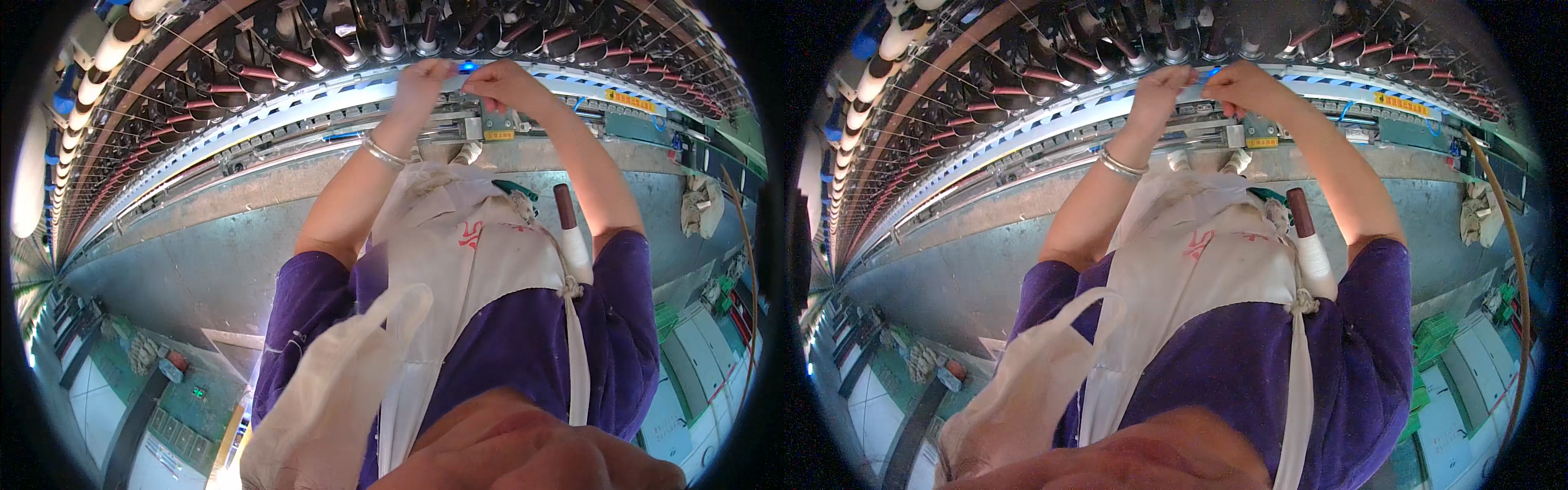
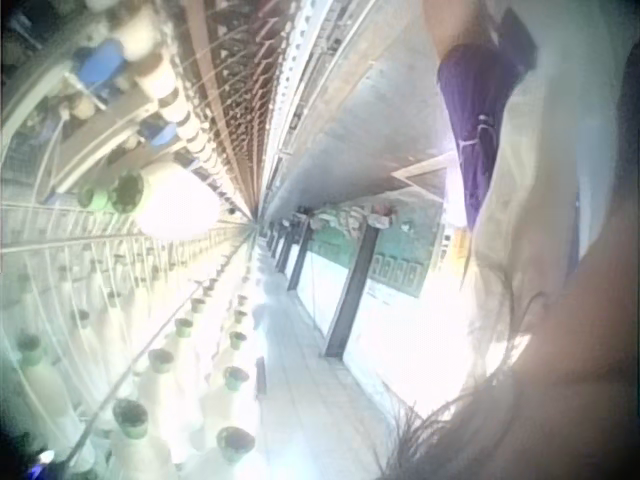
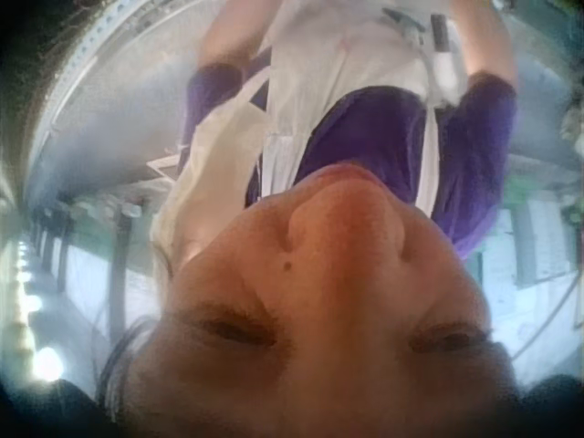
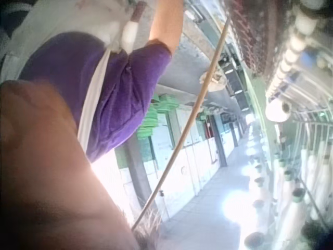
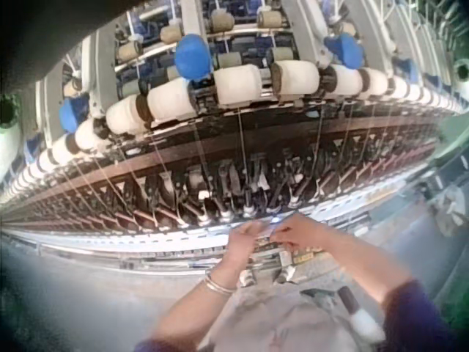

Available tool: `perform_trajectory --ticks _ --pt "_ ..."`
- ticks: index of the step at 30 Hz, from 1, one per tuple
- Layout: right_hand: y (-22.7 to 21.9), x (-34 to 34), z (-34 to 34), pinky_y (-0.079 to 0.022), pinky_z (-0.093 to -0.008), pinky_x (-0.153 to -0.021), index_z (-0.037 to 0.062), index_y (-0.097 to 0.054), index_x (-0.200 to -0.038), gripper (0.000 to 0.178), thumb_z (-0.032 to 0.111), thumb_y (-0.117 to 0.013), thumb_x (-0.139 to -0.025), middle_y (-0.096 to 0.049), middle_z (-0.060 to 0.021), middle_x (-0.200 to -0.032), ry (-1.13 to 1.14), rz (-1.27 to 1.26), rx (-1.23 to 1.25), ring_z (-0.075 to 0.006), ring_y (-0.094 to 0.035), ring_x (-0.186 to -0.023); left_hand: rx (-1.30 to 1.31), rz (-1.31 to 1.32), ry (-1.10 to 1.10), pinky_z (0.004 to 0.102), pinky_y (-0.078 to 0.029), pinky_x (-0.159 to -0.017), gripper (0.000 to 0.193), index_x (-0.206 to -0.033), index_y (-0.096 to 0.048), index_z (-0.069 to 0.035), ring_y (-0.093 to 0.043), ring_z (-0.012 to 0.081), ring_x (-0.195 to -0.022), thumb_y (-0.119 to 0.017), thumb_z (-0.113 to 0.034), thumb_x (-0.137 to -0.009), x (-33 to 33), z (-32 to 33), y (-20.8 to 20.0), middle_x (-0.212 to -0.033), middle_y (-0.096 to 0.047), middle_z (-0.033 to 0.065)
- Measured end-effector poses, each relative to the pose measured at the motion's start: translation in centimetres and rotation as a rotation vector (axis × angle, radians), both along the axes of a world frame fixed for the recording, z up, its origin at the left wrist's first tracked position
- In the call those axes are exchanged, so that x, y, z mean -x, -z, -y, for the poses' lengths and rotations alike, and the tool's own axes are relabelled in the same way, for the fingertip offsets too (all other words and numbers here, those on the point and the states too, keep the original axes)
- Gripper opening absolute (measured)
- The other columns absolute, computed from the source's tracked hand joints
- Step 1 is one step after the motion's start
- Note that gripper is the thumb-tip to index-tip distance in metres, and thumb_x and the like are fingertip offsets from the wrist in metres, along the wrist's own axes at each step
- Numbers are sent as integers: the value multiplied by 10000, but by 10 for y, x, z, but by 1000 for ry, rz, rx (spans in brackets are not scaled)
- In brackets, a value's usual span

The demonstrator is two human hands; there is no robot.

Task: The person threads yarn through multiple spinning machines, replacing empty bobbins with full ones and guiding the thread through guides and tensioners. The person walks between machines to perform the same threading steps repeatedly.

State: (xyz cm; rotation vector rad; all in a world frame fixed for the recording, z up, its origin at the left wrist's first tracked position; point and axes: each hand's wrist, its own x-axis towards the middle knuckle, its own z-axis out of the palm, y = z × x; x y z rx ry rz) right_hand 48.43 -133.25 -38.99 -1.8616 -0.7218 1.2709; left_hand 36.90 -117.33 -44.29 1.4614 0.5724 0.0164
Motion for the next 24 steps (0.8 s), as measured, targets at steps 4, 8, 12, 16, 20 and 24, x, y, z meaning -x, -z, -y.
perform_trajectory --ticks 4,8,12,16,20,24 --pt "37 -25 0 -437 -268 -443 99 -686 -1011 216 269 -624 -893 -616 -61 -615 79 126 56 -130 -572 -490 -710 1 -17 290 -502 -716 179 -948 -731 -76 -658 195 -761 -618 -204 -891 22 -37 35 -874 -712 92" --pt "93 -19 -18 -514 -469 -579 191 -588 -1201 332 269 -586 -879 -643 -194 -757 48 1083 -29 -372 -631 -667 -896 -122 52 372 -514 -720 223 -922 -738 -139 -652 303 -792 -615 -293 -818 36 -48 54 -871 -697 111" --pt "127 -17 -8 -515 -456 -544 252 -603 -1183 298 275 -579 -886 -645 -149 -696 41 1116 104 -343 -636 -617 -768 -279 -75 366 -519 -664 206 -830 -749 -154 -663 289 -737 -629 -310 -768 22 -37 64 -786 -696 95" --pt "136 -27 0 -508 -441 -503 308 -618 -1154 269 282 -570 -891 -633 -130 -641 101 1280 96 -331 -631 -576 -388 -133 -237 323 -474 -576 119 -769 -702 -61 -600 213 -616 -690 -179 -765 -6 -25 69 -707 -656 68" --pt "120 -28 -1 -511 -400 -522 308 -637 -1143 267 271 -559 -891 -646 -106 -650 148 1245 117 -278 -649 -600 389 -99 -502 259 -319 -458 105 -768 -607 -79 -401 95 -506 -710 -82 -786 -24 -7 45 -614 -476 -39" --pt "76 -18 20 -482 -279 -537 131 -632 -1173 291 242 -578 -910 -661 -57 -699 402 228 22 -136 -621 -589 723 8 -490 237 -249 -431 143 -830 -590 -80 -331 62 -485 -722 -129 -805 -42 33 -7 -585 -385 -52"
